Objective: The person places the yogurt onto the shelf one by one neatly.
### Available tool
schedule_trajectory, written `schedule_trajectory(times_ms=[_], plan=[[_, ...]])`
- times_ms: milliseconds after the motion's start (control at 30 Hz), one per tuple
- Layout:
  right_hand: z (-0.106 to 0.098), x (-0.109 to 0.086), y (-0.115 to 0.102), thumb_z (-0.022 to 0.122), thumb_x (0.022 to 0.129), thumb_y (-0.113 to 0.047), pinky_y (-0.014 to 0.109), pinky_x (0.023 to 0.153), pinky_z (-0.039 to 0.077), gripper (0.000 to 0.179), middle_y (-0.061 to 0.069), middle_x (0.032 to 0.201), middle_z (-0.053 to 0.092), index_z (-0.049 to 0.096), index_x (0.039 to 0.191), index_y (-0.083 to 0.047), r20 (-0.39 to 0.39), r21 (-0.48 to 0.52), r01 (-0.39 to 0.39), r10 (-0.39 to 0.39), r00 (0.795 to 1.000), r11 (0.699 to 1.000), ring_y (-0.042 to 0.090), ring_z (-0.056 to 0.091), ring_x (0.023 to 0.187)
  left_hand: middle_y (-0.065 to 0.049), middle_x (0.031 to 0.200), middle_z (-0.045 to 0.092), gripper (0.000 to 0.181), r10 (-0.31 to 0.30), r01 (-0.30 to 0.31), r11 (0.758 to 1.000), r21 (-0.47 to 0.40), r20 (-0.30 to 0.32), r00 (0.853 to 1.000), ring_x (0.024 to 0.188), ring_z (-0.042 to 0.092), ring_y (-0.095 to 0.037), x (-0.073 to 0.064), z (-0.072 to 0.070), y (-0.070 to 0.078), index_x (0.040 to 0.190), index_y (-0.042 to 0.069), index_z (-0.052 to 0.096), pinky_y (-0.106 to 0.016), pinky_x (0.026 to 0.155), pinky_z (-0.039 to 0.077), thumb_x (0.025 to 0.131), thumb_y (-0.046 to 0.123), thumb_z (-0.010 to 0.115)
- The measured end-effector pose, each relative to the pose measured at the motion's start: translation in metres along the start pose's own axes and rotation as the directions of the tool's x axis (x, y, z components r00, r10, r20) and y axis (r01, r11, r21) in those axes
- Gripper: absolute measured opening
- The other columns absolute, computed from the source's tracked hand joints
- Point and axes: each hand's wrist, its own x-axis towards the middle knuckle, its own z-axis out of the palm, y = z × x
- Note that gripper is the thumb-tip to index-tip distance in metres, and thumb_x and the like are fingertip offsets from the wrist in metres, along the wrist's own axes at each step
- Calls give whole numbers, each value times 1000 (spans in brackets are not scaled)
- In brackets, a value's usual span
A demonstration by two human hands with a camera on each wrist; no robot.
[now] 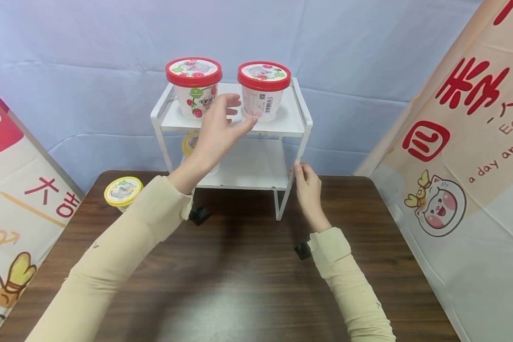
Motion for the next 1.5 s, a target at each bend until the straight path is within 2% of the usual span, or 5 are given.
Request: schedule_trajectory(times_ms=[333, 567, 767, 1167, 1500], plan=[[0, 10, 32, 44, 97, -26, 18, 65, 41, 36, 23, 85, 60, 60, 92, 6, -25, -21, 14, -14, 1000, 1000, 3, 49, 69, -2, 121, 55, 53, 118, -126, 990, 63, 108, 987, 105, 53, -11, -22, -4, -2, 126, 8, 47, -20, 85, 44, 83, 32, 66], [1, 7, 24, 43, 98, -26, 20, 64, 41, 38, 24, 85, 59, 60, 92, 8, -22, -24, 30, -31, 999, 999, 4, 48, 69, -4, 118, 56, 47, 213, -240, 966, 92, 232, 949, 106, 53, -14, -38, -2, -8, 122, 7, 49, -24, 90, 44, 84, 28, 66], [0, 7, 23, 43, 98, -21, 25, 66, 42, 35, 26, 87, 59, 60, 94, 10, -14, -11, 12, -12, 1000, 1000, 2, 48, 68, -2, 116, 57, 47, 216, -278, 948, 158, 324, 921, 105, 53, -13, -47, -1, -14, 123, 9, 50, -24, 87, 45, 84, 30, 65], [0, 9, 34, 43, 97, -28, 19, 64, 40, 38, 20, 85, 60, 61, 93, 6, -20, -38, 22, -22, 1000, 999, 5, 48, 69, -2, 112, 59, 40, 196, -380, 885, 269, 525, 828, 103, 54, -14, -58, 2, -31, 119, 10, 51, -30, 85, 46, 86, 31, 60], [0, -2, -2, 41, 98, -15, 22, 65, 40, 34, 30, 87, 58, 57, 95, 15, -2, -17, 9, -9, 1000, 1000, -1, 45, 67, 0, 106, 60, 37, 153, -411, 856, 312, 608, 779, 96, 55, -13, -67, 5, -46, 116, 13, 54, -31, 77, 48, 86, 35, 60]])
